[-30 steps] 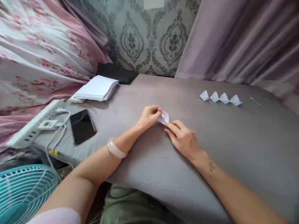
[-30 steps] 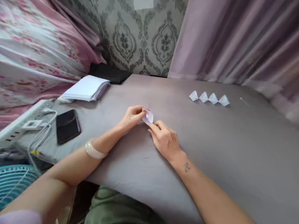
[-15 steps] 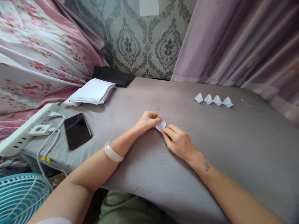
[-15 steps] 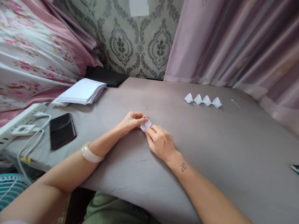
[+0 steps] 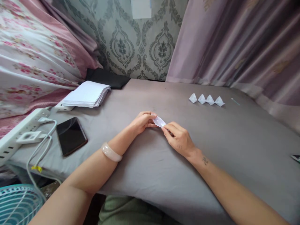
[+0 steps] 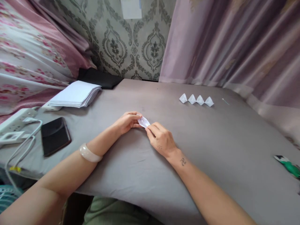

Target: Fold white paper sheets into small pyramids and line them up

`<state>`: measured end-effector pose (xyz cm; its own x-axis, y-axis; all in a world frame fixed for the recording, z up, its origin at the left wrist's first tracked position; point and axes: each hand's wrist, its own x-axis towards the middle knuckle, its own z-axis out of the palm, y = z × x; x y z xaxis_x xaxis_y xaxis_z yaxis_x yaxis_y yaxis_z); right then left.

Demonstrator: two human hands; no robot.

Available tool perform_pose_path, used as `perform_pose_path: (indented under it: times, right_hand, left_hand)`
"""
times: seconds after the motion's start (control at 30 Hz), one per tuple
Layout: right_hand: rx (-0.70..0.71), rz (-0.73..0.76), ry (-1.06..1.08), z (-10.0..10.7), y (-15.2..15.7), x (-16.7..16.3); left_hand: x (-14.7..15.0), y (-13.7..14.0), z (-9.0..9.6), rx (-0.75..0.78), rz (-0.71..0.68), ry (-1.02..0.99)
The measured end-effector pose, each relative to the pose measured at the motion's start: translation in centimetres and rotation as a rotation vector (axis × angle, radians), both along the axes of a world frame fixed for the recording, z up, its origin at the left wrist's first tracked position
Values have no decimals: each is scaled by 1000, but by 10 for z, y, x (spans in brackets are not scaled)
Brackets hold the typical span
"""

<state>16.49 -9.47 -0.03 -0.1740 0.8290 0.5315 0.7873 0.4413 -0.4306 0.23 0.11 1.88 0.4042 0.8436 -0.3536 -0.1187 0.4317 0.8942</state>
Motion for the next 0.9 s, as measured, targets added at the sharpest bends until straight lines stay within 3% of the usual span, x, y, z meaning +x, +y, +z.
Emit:
perform_pose_path:
  times: [0.3,0.53,0.6,0.8,0.9]
  right_hand:
    - [56,-1,14,-1,3,2]
    - [37,109,-200,-2,4,5]
    - [-21,111,-197,1,7,7]
    - [-88,138,-82,8,32,16]
    - [-97,-13,-111,4,54,36]
  left_hand:
    - [-3,-2,-1,-37,-41,-100]
    - [3,3,-20,348,-2,154]
    - [4,5,-20,310,38,164]
    - [-3,18,-11,-27,72,-57]
    - [-6,24,-8,-105,101,-119]
